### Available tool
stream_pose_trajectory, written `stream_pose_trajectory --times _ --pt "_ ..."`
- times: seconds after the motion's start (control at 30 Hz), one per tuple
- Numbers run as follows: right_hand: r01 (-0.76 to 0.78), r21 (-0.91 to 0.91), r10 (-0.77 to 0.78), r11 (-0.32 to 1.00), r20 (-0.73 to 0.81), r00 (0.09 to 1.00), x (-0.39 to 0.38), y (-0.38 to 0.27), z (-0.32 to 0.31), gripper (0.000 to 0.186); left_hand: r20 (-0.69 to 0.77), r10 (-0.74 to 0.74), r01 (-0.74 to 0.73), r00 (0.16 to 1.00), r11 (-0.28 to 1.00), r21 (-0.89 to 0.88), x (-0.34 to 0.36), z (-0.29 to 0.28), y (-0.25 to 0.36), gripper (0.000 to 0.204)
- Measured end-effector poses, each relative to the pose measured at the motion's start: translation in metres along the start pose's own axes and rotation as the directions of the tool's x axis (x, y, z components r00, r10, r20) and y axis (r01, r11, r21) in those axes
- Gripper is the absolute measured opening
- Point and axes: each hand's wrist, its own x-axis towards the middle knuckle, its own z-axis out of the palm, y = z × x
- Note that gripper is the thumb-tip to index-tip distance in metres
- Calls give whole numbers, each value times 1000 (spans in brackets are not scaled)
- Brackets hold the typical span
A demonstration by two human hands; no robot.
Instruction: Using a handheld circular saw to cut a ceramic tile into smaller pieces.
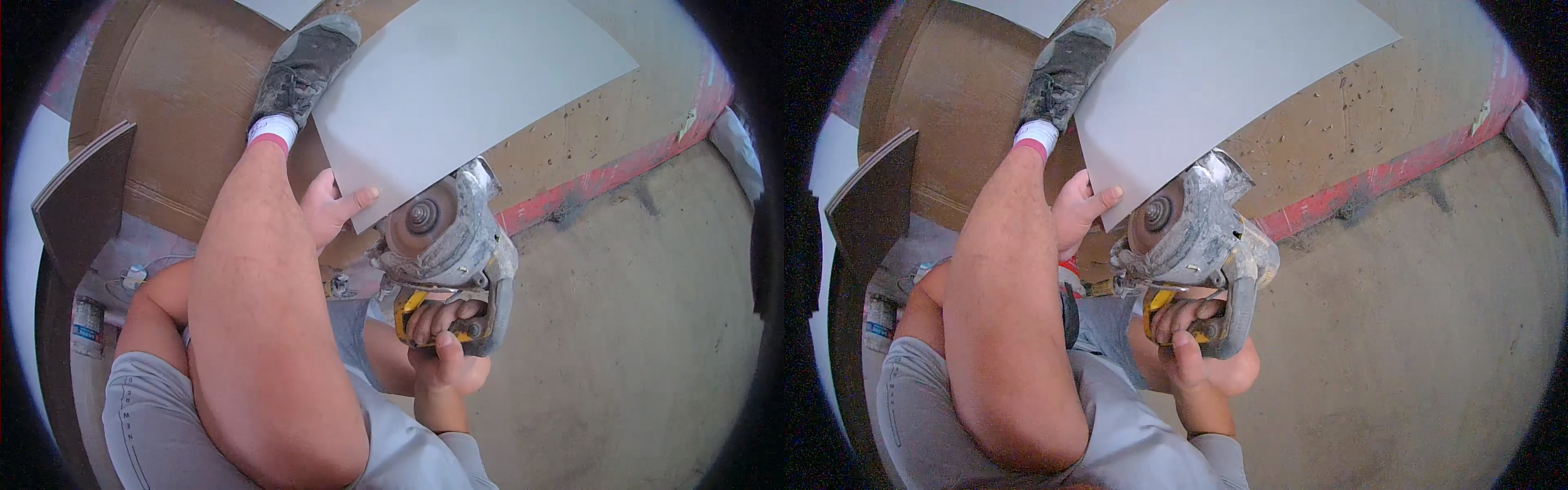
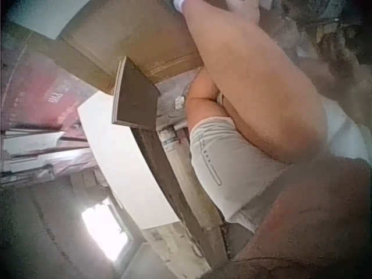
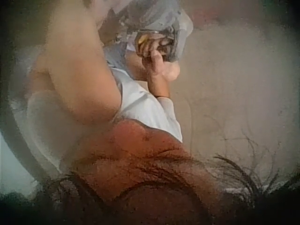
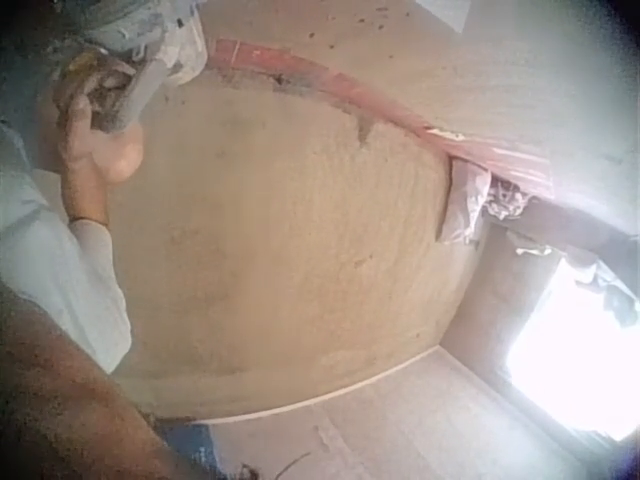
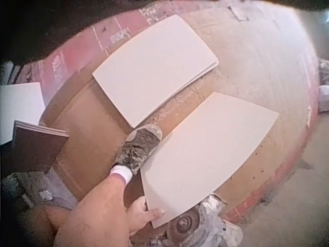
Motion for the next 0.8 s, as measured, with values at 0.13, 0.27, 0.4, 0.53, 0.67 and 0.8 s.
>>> stream_pose_trajectory --times 0.13,0.27,0.4,0.53,0.67,0.8 --pt "-30 60 30 998 -13 999 0 3 3 39 48 -52 51 997 998 24 4 -4 -2 57" --pt "-49 13 49 999 -12 999 2 4 3 39 -11 38 -38 999 999 -22 5 -3 -3 60" --pt "-28 47 29 998 -26 999 -2 8 4 39 -26 -5 4 1000 1000 -19 5 -1 -2 59" --pt "-49 58 51 997 -31 998 -2 3 11 39 -26 28 -29 999 998 -48 1 0 2 60" --pt "-58 60 60 997 -30 998 -4 5 12 40 2 -17 17 1000 999 -30 0 -4 2 60" --pt "-60 64 62 996 -34 997 -11 7 12 40 -21 15 -16 1000 1000 -5 -5 -8 1 59"
